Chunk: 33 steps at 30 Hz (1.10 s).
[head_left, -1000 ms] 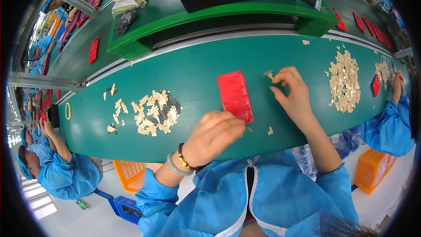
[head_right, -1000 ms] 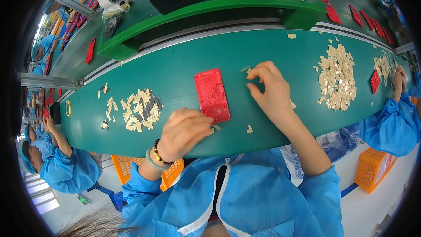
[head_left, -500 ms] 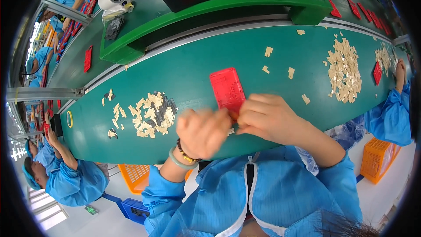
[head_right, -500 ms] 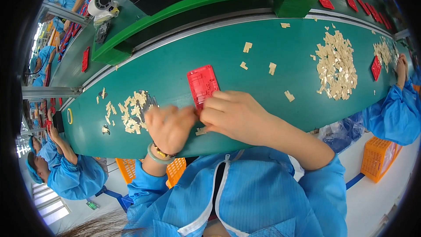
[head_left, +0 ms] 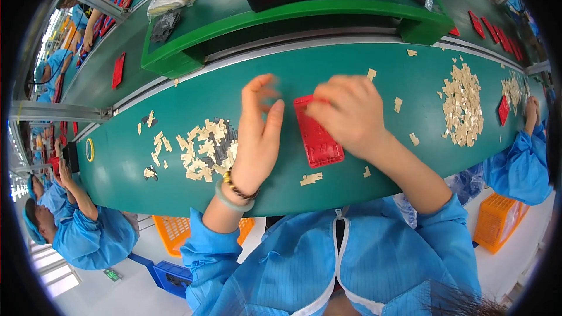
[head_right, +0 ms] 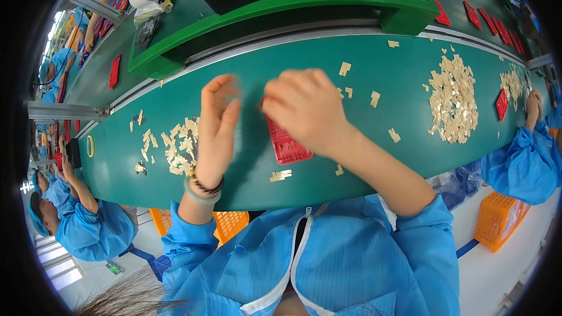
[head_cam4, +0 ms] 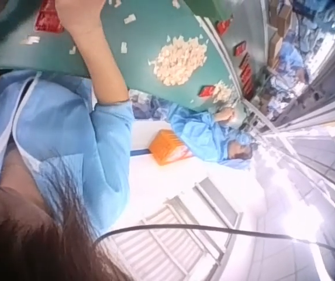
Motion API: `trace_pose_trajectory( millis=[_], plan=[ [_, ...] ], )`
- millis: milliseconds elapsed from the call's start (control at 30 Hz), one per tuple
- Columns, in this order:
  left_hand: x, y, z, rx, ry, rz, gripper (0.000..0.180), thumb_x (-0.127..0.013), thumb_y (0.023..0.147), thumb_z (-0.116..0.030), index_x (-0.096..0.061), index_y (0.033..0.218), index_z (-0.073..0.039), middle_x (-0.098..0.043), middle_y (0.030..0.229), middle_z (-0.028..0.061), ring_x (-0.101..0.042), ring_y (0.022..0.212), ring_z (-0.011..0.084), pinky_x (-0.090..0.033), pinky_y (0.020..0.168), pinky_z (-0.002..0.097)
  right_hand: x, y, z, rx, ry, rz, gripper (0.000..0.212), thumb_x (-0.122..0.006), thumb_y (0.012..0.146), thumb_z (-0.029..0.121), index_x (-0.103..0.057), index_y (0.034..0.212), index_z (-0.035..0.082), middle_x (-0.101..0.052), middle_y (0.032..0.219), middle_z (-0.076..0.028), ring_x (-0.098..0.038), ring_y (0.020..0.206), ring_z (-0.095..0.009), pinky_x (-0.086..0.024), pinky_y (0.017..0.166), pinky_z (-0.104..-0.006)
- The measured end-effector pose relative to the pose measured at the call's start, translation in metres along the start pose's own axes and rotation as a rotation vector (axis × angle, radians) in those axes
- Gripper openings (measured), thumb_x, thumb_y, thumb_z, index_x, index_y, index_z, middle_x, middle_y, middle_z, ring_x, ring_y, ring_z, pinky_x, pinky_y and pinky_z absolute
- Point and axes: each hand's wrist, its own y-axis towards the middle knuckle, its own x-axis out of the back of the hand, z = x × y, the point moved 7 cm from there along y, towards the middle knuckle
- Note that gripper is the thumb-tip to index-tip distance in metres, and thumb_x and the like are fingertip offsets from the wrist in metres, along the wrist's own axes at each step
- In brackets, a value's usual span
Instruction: The person assembles small metal components into red plastic housings by hand on an industrial assembly line.
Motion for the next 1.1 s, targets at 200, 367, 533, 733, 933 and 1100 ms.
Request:
trace_pose_trajectory(
  millis=[200, 367, 533, 733, 933, 1100],
  plan=[
    [-0.049, -0.024, 0.032, -0.623, 1.131, 0.132, 0.038, -0.072, 0.078, -0.012, -0.061, 0.111, 0.005, -0.057, 0.120, 0.0205, -0.055, 0.116, 0.0364, -0.049, 0.096, 0.0423, -0.085, -0.062, -0.079, -1.051, 0.927, 0.304, 0.011, -0.066, 0.092, 0.012, -0.067, 0.088, 0.001, -0.060, 0.070, 0.000, -0.054, 0.062, -0.006, -0.043, 0.055, -0.0208],
    [-0.056, -0.027, 0.038, -0.671, 1.266, 0.144, 0.043, -0.070, 0.081, -0.018, -0.060, 0.113, 0.009, -0.056, 0.121, 0.0229, -0.054, 0.117, 0.0358, -0.049, 0.096, 0.0416, -0.084, -0.060, -0.079, -1.063, 0.869, 0.344, 0.014, -0.065, 0.093, 0.010, -0.067, 0.087, -0.003, -0.060, 0.066, 0.001, -0.050, 0.057, -0.003, -0.042, 0.051, -0.0205],
    [-0.057, -0.026, 0.037, -0.662, 1.274, 0.161, 0.044, -0.069, 0.082, -0.018, -0.060, 0.113, 0.010, -0.056, 0.122, 0.0239, -0.054, 0.117, 0.0361, -0.049, 0.096, 0.0418, -0.082, -0.059, -0.077, -1.008, 0.707, 0.363, 0.015, -0.066, 0.091, 0.010, -0.067, 0.086, -0.005, -0.063, 0.067, -0.001, -0.053, 0.060, -0.003, -0.043, 0.052, -0.0209],
    [-0.056, -0.025, 0.038, -0.657, 1.258, 0.159, 0.042, -0.069, 0.081, -0.018, -0.060, 0.111, 0.010, -0.056, 0.122, 0.0244, -0.055, 0.117, 0.0369, -0.050, 0.096, 0.0422, -0.083, -0.056, -0.073, -0.995, 0.588, 0.403, 0.016, -0.068, 0.090, 0.010, -0.068, 0.086, -0.006, -0.068, 0.069, -0.006, -0.057, 0.061, -0.005, -0.046, 0.054, -0.0228],
    [-0.056, -0.025, 0.037, -0.661, 1.246, 0.144, 0.041, -0.070, 0.080, -0.017, -0.061, 0.109, 0.010, -0.056, 0.122, 0.0243, -0.055, 0.116, 0.0373, -0.050, 0.095, 0.0429, -0.077, -0.053, -0.069, -0.962, 0.545, 0.295, 0.015, -0.068, 0.089, 0.009, -0.068, 0.085, -0.006, -0.067, 0.066, -0.007, -0.056, 0.057, -0.005, -0.045, 0.051, -0.0235],
    [-0.056, -0.026, 0.037, -0.674, 1.240, 0.142, 0.040, -0.070, 0.080, -0.017, -0.061, 0.108, 0.009, -0.056, 0.120, 0.0243, -0.055, 0.115, 0.0373, -0.050, 0.095, 0.0434, -0.075, -0.051, -0.064, -0.935, 0.498, 0.297, 0.014, -0.069, 0.087, 0.009, -0.068, 0.082, -0.004, -0.065, 0.062, -0.010, -0.057, 0.052, -0.013, -0.045, 0.050, -0.0273]
  ],
)
